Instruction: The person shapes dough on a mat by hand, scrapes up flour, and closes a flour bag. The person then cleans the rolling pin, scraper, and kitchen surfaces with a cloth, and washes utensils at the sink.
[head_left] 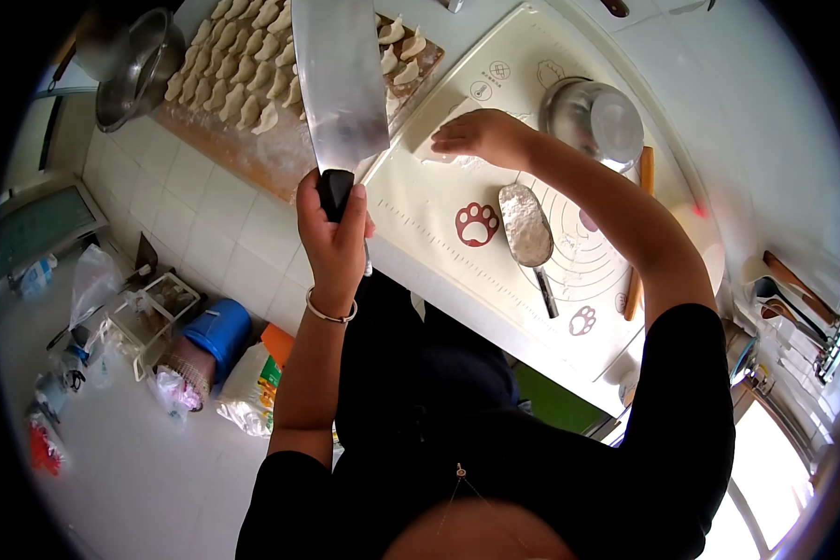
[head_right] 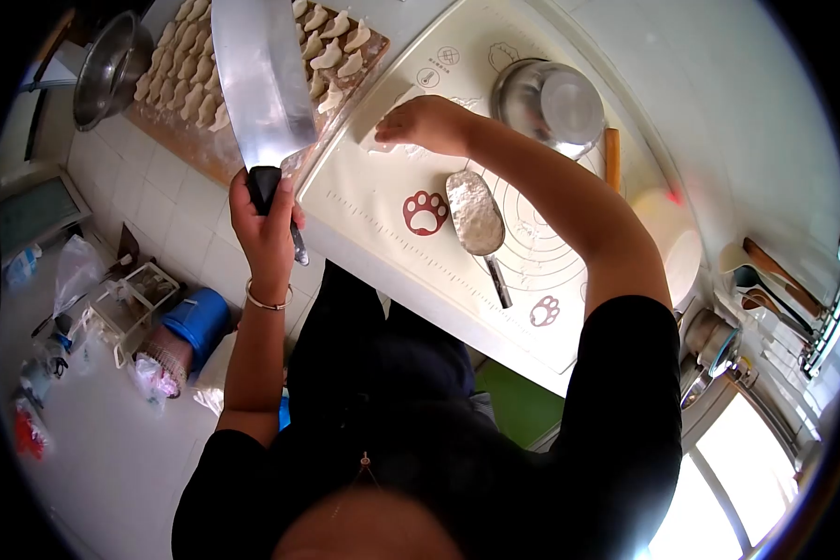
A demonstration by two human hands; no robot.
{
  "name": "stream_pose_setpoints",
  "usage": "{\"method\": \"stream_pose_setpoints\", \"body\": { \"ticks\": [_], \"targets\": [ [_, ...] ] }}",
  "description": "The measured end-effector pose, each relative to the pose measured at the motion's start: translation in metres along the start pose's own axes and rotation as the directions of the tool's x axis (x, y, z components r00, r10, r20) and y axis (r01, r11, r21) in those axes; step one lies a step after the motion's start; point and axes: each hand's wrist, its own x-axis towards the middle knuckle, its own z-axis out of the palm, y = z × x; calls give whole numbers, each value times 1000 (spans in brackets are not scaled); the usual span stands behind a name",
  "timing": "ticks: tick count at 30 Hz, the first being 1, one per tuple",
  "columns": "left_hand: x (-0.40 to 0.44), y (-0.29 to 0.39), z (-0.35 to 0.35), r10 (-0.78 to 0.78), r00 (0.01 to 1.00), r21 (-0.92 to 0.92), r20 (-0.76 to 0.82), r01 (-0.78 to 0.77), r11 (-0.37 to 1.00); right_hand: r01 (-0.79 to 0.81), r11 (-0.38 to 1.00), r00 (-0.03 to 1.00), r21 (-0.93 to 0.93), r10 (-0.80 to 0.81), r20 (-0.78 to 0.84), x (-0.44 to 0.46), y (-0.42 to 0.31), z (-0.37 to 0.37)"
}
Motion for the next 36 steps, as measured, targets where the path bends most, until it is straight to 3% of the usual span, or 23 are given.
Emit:
{"method": "stream_pose_setpoints", "body": {
  "ticks": [2, 4, 8, 17, 22, 24, 25, 26, 28, 30, 31, 32, 34, 35, 36],
  "targets": [
    [-1, 0, -2, 16, 1000, 27, -2, -16, 1000, -55, 996, 997, 65, 59, -57, -4, 6, -4],
    [-1, -1, -2, 3, 1000, 10, -2, -3, 1000, -106, 993, 982, -43, 97, -165, -2, 29, -7],
    [-1, 0, 1, -26, 1000, 0, 1, 26, 1000, -153, 982, 985, -109, 142, -103, 0, 46, -17],
    [-6, -6, 26, -76, 996, -120, 56, 82, 989, -4, 1000, 996, -4, 3, -88, 11, 13, 4],
    [-8, -7, 23, -78, 996, -84, 51, 82, 993, 66, 993, 991, 98, -76, 109, -16, -6, -15],
    [-7, -7, 24, -74, 995, -64, 59, 78, 995, -105, 990, 977, 97, 121, -177, -17, 4, -19],
    [-7, -7, 25, -72, 995, -66, 67, 77, 995, -263, 964, 936, 38, 265, -233, -17, 19, -25],
    [-6, -8, 26, -69, 995, -67, 74, 74, 995, -444, 893, 882, -77, 421, -211, -16, 27, -26],
    [-8, -9, 27, -74, 994, -60, 85, 79, 995, -542, 818, 840, -190, 525, -138, -19, 38, -19],
    [-7, -9, 27, -67, 994, -57, 92, 73, 996, -512, 843, 859, -164, 499, -115, -29, 15, 0],
    [-7, -11, 27, -60, 994, -38, 86, 64, 997, -483, 875, 870, -39, 474, -136, -37, -5, 8],
    [-7, -11, 28, -60, 994, -46, 92, 64, 997, -462, 879, 887, -119, 455, -84, -41, -33, 6],
    [-6, -10, 30, -80, 993, -67, 86, 86, 994, -360, 932, 927, -42, 353, -128, -52, -64, 13],
    [-5, -9, 30, -70, 993, -54, 92, 75, 996, -366, 929, 925, -50, 357, -130, -52, -61, 6],
    [-4, -8, 30, -66, 993, -56, 98, 72, 996, -501, 865, 862, -12, 498, -94, -52, -56, -4]
  ]
}}
